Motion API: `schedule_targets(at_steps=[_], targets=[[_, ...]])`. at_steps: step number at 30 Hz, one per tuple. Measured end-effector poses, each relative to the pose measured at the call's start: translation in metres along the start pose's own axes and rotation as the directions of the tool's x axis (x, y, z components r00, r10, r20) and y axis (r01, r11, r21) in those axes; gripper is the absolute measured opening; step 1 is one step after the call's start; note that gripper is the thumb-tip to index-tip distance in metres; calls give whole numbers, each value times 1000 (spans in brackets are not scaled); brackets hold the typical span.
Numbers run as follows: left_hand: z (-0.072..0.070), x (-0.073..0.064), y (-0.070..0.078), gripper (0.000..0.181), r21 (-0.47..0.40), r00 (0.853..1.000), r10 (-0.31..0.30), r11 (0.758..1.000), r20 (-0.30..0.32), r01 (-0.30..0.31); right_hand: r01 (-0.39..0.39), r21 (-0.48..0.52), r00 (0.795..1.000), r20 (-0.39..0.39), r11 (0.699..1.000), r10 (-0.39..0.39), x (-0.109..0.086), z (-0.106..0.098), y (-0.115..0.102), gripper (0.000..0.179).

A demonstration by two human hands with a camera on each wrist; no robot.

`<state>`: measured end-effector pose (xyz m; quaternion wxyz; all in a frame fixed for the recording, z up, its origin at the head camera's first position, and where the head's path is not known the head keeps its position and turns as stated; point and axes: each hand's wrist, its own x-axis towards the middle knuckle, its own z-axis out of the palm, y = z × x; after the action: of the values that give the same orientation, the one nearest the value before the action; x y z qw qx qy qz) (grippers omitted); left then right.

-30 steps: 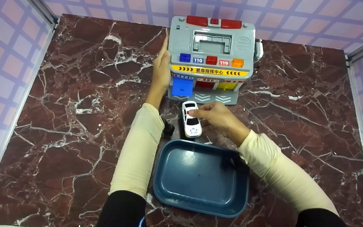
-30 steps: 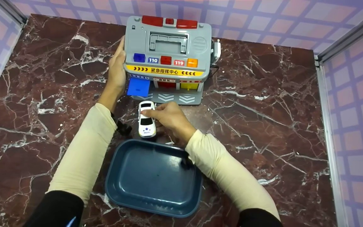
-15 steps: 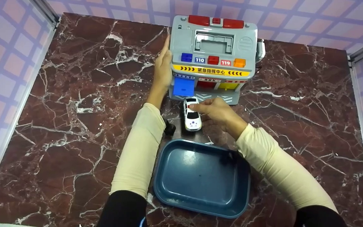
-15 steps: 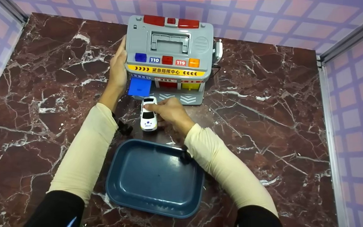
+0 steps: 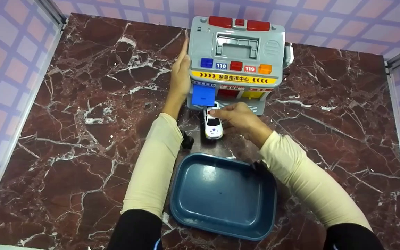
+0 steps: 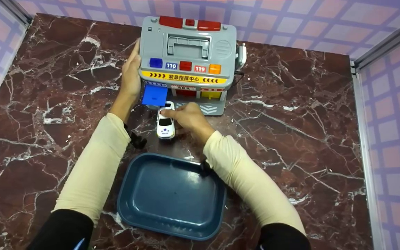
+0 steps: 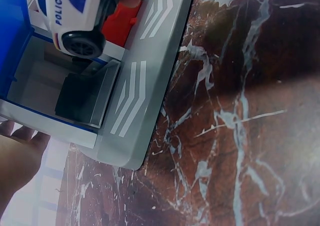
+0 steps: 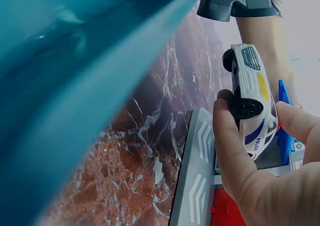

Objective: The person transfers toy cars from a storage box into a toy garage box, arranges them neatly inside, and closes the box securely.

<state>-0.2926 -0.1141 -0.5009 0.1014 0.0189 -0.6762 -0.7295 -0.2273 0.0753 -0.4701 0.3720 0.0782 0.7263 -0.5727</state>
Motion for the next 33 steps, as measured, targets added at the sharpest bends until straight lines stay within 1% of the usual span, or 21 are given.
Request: schedule_targets(at_steps=[4,7,8,12,15,19,26,33], targets=[[0,0,0,50,5,1000,-11,1000,0,11,-10,8,1000,-13,1000,10,1,0,-3,38],[0,-1,3,50,5,1000,-26,1000,0,26,-4,6,1000,-17,1000,4,3,-1,-5,36],[1,-2,5,50,5,1000,-29,1000,1,29,-3,4,1000,-20,1000,4,3,-1,-5,36],[2,-10,21,50,15,999,-41,999,4,40,-13,2,1000,-27,1000,13,7,-2,-6,32],[3,-14,29,51,4,999,-54,999,1,54,-21,8,999,-29,1000,21,9,-2,-7,31],[3,-14,30,51,-21,998,-67,998,-4,67,-10,12,999,-36,1000,11,13,-1,-8,32],[3,-17,32,52,39,999,-48,998,0,48,22,0,999,-39,1000,-22,22,-1,-6,36],[3,-16,33,51,24,998,-67,997,-9,67,28,-13,999,-45,1000,-29,27,-1,-7,32]])
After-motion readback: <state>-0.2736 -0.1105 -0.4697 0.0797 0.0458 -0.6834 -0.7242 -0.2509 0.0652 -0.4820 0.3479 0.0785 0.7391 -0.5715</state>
